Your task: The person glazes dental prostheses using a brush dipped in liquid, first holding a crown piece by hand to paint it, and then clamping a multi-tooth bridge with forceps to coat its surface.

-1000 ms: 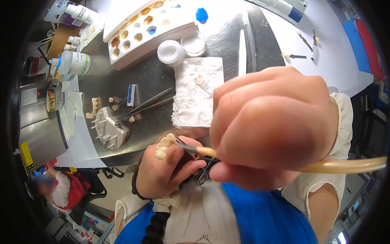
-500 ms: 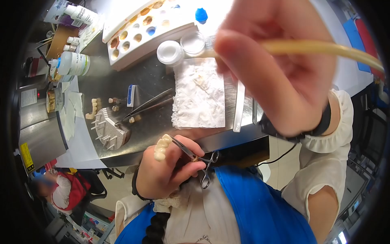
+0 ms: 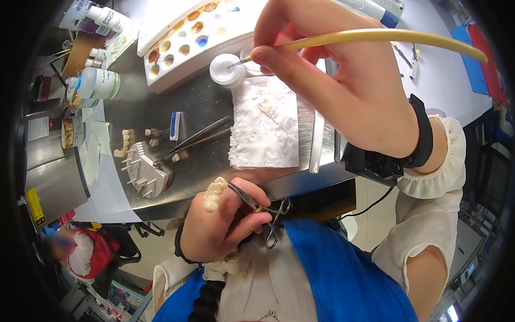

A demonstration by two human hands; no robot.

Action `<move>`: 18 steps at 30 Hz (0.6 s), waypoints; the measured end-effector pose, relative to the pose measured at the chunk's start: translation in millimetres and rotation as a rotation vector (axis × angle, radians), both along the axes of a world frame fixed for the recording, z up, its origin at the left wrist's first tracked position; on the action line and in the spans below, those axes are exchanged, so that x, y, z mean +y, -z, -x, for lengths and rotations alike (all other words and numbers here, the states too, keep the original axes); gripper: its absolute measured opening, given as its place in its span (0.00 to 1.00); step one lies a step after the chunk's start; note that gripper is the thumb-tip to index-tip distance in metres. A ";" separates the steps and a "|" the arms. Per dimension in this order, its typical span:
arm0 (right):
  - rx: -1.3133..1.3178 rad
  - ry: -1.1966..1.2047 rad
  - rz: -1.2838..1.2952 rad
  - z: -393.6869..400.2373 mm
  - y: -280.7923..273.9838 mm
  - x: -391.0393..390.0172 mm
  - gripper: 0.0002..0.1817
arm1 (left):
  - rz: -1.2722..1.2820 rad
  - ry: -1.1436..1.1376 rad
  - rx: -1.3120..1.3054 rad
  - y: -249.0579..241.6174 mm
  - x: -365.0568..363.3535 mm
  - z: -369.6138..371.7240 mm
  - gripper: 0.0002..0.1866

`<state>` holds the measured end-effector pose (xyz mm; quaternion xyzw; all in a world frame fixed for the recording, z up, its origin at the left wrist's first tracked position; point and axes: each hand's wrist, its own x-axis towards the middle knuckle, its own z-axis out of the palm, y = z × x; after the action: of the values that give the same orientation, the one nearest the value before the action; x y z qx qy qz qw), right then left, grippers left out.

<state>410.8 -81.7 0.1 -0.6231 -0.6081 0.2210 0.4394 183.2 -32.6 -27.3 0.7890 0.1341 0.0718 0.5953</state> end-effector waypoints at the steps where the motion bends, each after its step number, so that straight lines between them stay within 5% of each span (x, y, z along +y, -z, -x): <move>1: 0.007 -0.003 -0.004 0.1 0.1 0.2 0.03 | 0.000 0.001 0.001 -0.5 0.8 0.4 0.09; 8: 0.139 0.029 -0.098 5.0 -8.9 -11.7 0.07 | 0.007 0.010 0.013 -1.0 0.6 -0.3 0.08; 12: 0.285 -0.278 -0.346 6.2 0.4 -21.0 0.13 | 0.025 0.007 0.016 1.4 -0.7 1.3 0.09; 18: 0.218 -0.393 -0.360 6.6 3.6 -20.2 0.15 | -0.020 0.012 -0.018 2.7 0.0 -0.8 0.09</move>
<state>404.2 -102.0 -3.5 -0.3780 -0.6959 0.2560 0.5543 184.0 -32.6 -29.9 0.7949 0.1231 0.0766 0.5891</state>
